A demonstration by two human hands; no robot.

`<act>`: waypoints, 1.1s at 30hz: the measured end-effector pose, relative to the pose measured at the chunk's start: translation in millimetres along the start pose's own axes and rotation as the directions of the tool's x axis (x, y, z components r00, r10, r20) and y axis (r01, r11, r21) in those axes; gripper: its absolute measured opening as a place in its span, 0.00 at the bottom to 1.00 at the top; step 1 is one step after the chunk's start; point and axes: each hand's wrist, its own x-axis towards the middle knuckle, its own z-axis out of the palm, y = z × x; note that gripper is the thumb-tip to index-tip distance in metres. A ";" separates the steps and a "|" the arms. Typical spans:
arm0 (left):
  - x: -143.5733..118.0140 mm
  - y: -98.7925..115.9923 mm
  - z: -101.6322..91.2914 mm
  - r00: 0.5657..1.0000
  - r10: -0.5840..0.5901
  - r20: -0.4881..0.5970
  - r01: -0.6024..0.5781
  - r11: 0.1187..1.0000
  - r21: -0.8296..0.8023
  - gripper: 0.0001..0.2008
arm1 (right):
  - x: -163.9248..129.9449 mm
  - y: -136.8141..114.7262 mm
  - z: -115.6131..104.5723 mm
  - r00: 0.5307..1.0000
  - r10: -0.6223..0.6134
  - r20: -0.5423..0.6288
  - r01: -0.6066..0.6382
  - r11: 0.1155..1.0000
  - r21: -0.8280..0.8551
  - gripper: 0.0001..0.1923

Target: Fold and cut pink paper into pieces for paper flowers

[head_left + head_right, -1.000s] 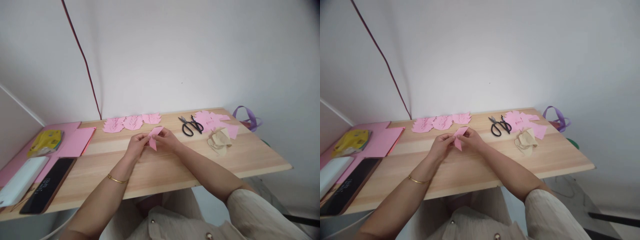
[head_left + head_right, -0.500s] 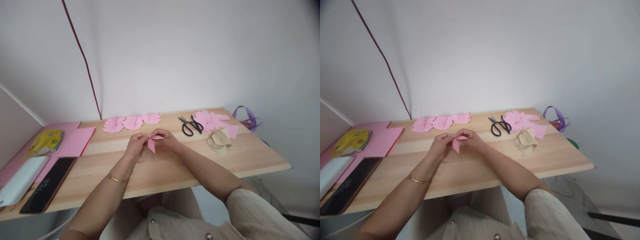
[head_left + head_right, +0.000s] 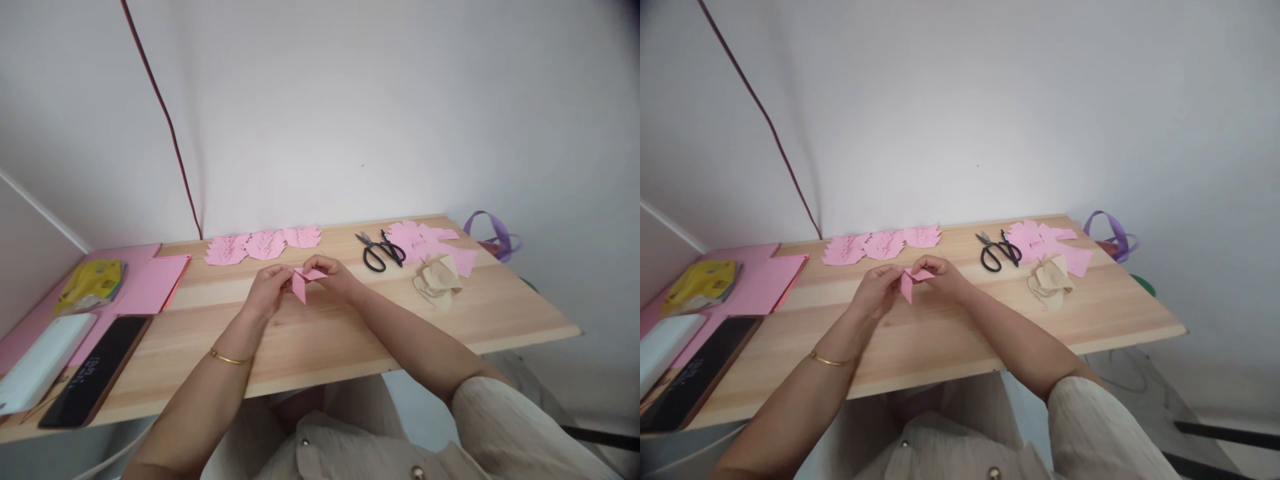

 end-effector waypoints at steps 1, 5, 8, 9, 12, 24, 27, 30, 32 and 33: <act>-0.5 0.5 0.2 1.000 0.007 0.000 -0.007 1.000 0.017 0.09 | -0.2 -0.1 -0.2 1.000 0.001 0.001 -0.001 1.000 -0.005 0.13; -2.1 2.1 1.1 0.999 0.028 -0.022 -0.025 0.994 0.110 0.12 | -1.8 -1.4 -0.5 1.000 0.012 0.026 -0.012 1.000 -0.015 0.15; -2.6 3.4 0.6 0.997 0.073 -0.024 -0.065 0.970 0.233 0.12 | -2.3 -3.8 0.2 0.999 -0.013 0.033 0.014 1.000 -0.020 0.14; -2.4 3.7 -0.2 0.996 0.092 -0.019 -0.083 0.957 0.279 0.12 | -1.8 -4.6 0.3 0.999 -0.022 0.034 0.023 1.000 -0.021 0.13; -0.9 4.0 -3.6 0.988 0.156 -0.005 -0.143 0.918 0.369 0.13 | 1.3 -6.0 -0.9 1.000 -0.007 0.023 0.007 1.000 -0.002 0.12; -5.6 7.1 1.4 0.966 0.245 0.084 -0.249 0.785 0.568 0.11 | 0.3 -8.6 -11.4 0.991 0.132 -0.007 -0.126 0.923 -0.364 0.18; -5.7 7.0 2.3 0.965 0.241 0.101 -0.253 0.767 0.590 0.11 | 0.4 -7.7 -10.5 0.991 0.134 -0.009 -0.127 0.917 -0.377 0.17; -4.7 5.4 1.9 0.974 0.204 0.103 -0.226 0.797 0.559 0.12 | 2.0 -5.5 -10.5 0.994 0.103 -0.022 -0.104 0.913 -0.394 0.15; -3.9 3.6 1.4 0.980 0.171 0.104 -0.200 0.822 0.533 0.12 | 2.6 -4.6 -10.2 0.996 0.084 -0.035 -0.091 0.906 -0.413 0.14; -3.4 2.6 1.2 0.982 0.158 0.108 -0.191 0.831 0.522 0.12 | 2.7 -4.4 -9.9 0.996 0.079 -0.040 -0.089 0.902 -0.423 0.13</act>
